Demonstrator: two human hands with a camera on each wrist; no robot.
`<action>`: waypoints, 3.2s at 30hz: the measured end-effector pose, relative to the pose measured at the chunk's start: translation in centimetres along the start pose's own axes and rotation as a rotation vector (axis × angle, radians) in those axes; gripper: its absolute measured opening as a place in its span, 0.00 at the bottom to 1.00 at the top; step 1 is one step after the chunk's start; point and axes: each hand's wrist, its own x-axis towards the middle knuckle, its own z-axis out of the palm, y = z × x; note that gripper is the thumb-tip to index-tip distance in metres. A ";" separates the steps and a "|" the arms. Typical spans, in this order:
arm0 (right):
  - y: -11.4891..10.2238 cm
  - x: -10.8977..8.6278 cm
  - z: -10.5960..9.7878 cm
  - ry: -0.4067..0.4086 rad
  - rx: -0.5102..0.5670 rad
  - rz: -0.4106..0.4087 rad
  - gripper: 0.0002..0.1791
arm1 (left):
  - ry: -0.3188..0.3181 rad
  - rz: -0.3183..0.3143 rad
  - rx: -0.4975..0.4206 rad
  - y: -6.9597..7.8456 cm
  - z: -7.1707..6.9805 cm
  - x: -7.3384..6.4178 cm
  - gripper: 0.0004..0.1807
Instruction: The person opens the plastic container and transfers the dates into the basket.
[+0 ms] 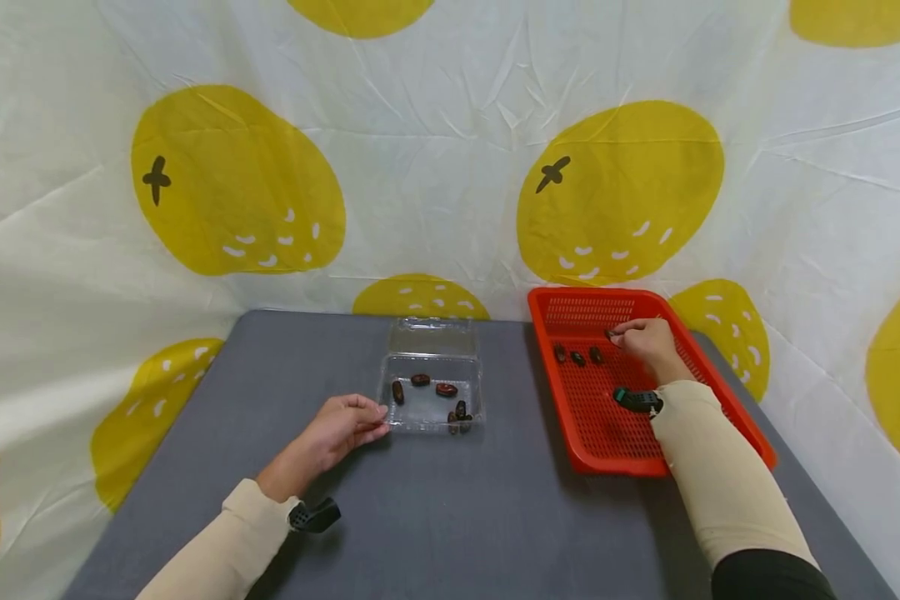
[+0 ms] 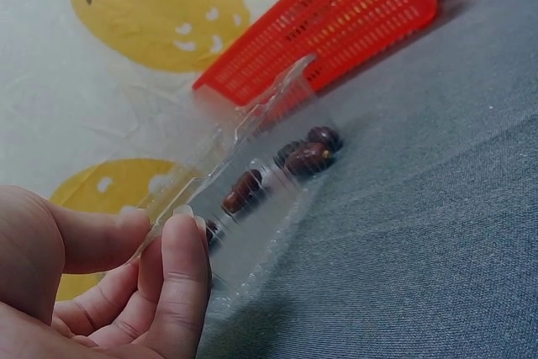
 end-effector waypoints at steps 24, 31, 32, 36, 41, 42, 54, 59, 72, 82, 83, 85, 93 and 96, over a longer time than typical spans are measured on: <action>1.4 1.0 -0.2 -0.032 -0.039 0.006 0.19 | -0.004 0.004 0.016 0.2 -0.2 -0.5 0.07; 1.8 1.5 -0.1 -0.044 -0.073 0.000 0.19 | -0.002 0.006 0.013 0.1 -0.2 -0.4 0.04; 1.9 1.6 -0.1 -0.052 -0.076 0.001 0.19 | -0.003 0.006 0.013 0.1 -0.2 -0.4 0.03; 2.1 1.9 -0.3 -0.086 -0.085 -0.003 0.19 | -0.006 0.010 0.008 0.1 -0.1 -0.4 0.06; 2.0 1.7 -0.3 -0.090 -0.114 -0.005 0.20 | -0.004 0.004 0.008 0.2 -0.2 -0.4 0.05; 2.0 1.6 -0.3 -0.091 -0.116 -0.001 0.21 | -0.003 0.002 0.007 0.1 -0.2 -0.4 0.05; 2.2 1.7 0.1 -0.088 -0.159 0.013 0.23 | -0.002 0.008 0.014 -0.1 -0.3 -0.6 0.04; 2.8 2.0 0.0 -0.081 -0.180 0.007 0.23 | 0.000 0.012 0.009 -0.2 -0.2 -0.5 0.07; 2.1 1.1 -0.2 -0.047 -0.196 -0.026 0.23 | 0.001 0.010 0.011 -0.4 -0.1 -0.4 0.03; -1.5 0.3 1.0 -0.061 -0.078 -0.080 0.21 | 0.009 0.004 0.008 -0.3 -0.4 -0.3 0.05; -1.9 0.2 1.1 -0.068 -0.066 -0.083 0.21 | 0.002 0.006 0.008 -0.2 -0.4 -0.3 0.04; -2.8 -0.2 1.2 -0.088 -0.035 -0.091 0.22 | 0.001 0.004 0.008 -0.2 -0.4 -0.2 0.03; -6.4 -1.5 2.7 -0.129 0.015 -0.140 0.21 | -0.028 -0.010 0.013 0.1 -0.4 -0.2 0.02; -7.9 -1.7 3.5 -0.144 0.037 -0.163 0.21 | -0.021 -0.008 0.016 0.1 -0.3 -0.2 0.02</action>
